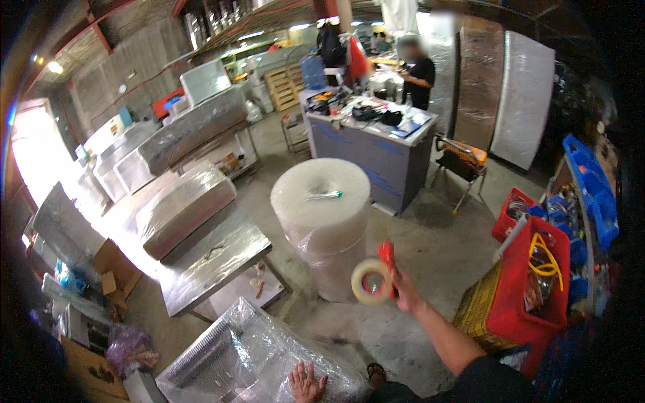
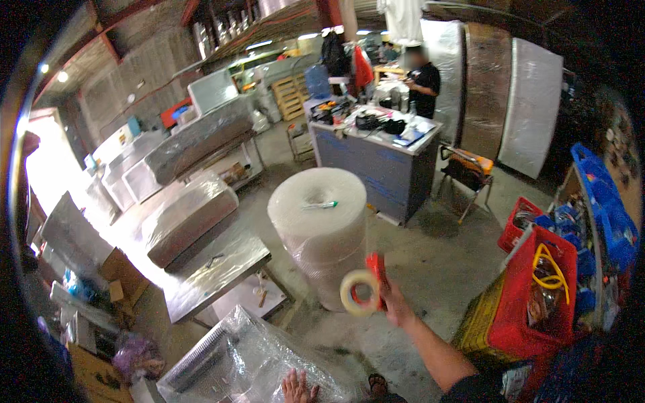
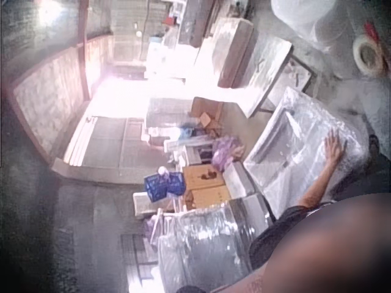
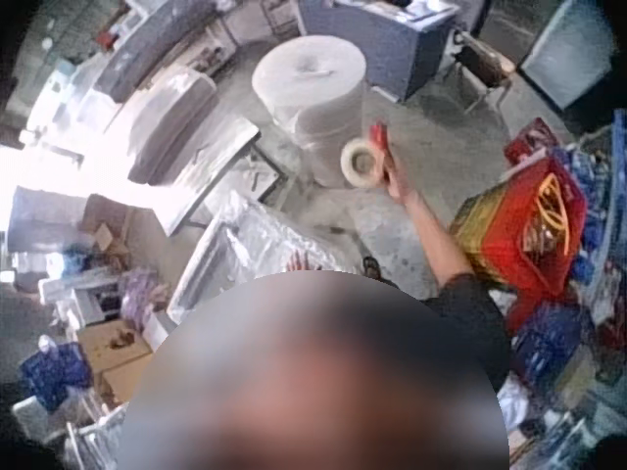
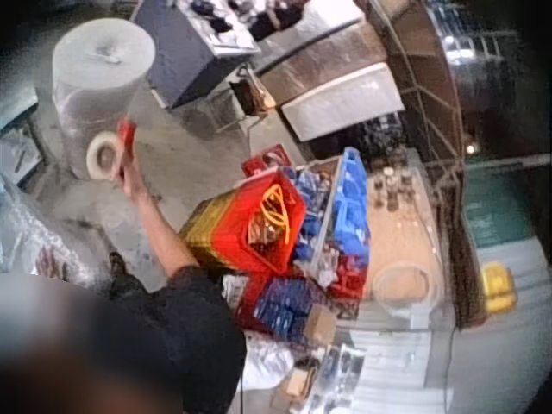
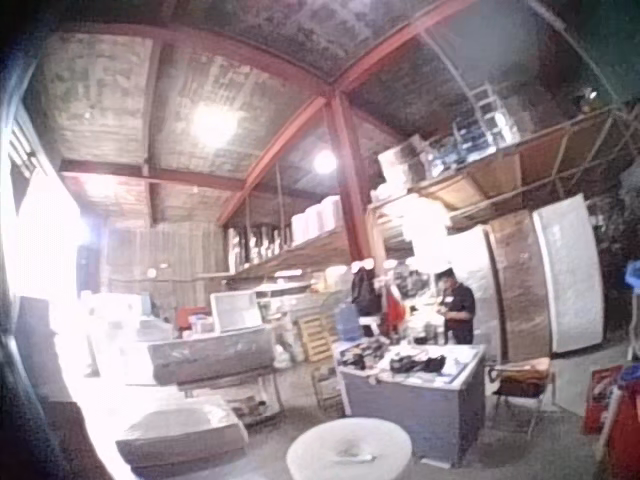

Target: The person wraps a stainless steel kitchen unit with bubble wrap and then with plastic stretch film. They use a red box cutter to trim the bubble wrap and a roll of stretch film to encase the unit, walking around it to apply multiple layers.

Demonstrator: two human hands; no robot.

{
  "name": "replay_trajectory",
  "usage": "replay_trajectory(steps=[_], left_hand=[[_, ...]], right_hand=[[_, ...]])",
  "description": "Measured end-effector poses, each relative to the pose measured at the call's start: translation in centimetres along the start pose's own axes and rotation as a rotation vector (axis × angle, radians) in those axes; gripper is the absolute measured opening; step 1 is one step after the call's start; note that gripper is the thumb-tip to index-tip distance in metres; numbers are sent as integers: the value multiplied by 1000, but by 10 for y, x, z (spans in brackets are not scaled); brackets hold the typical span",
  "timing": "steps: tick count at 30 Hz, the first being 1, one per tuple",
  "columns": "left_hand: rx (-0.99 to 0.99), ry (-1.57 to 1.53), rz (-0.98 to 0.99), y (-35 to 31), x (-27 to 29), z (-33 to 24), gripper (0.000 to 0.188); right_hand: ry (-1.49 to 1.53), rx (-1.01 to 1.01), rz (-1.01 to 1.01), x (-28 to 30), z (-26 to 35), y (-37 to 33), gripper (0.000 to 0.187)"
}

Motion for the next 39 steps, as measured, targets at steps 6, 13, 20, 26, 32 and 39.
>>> replay_trajectory(steps=[6, 13, 20, 26, 32, 39], left_hand=[[-36, -27, -107, 2, 8, -5, 78], [-168, -511, 317, -33, 45, -64, 75], [58, -992, 1301, -117, 52, -123, 77], [87, -941, 1175, -181, 90, -163, 53], [-92, -750, 937, -222, 97, -181, 50], [204, -1051, 963, -252, 81, -173, 45]], right_hand=[[-495, -26, -172, 11, 11, -256, 70], [-1053, -1, -353, -65, 29, -406, 74], [-1295, -25, -130, -82, 34, -458, 81], [-1335, 130, -41, -54, 44, -496, 85], [-1323, 98, 22, -26, 48, -528, 84], [-1346, 149, 131, -13, 38, -535, 90]])
Point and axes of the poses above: each hand's wrist, its own y-axis towards the middle knuckle, its own x-axis out of the back of the hand, z = x × y, the point moved 2 cm from there along y, towards the middle knuckle, and after that the axes turned 10 degrees about x, right-handed, at the moved point
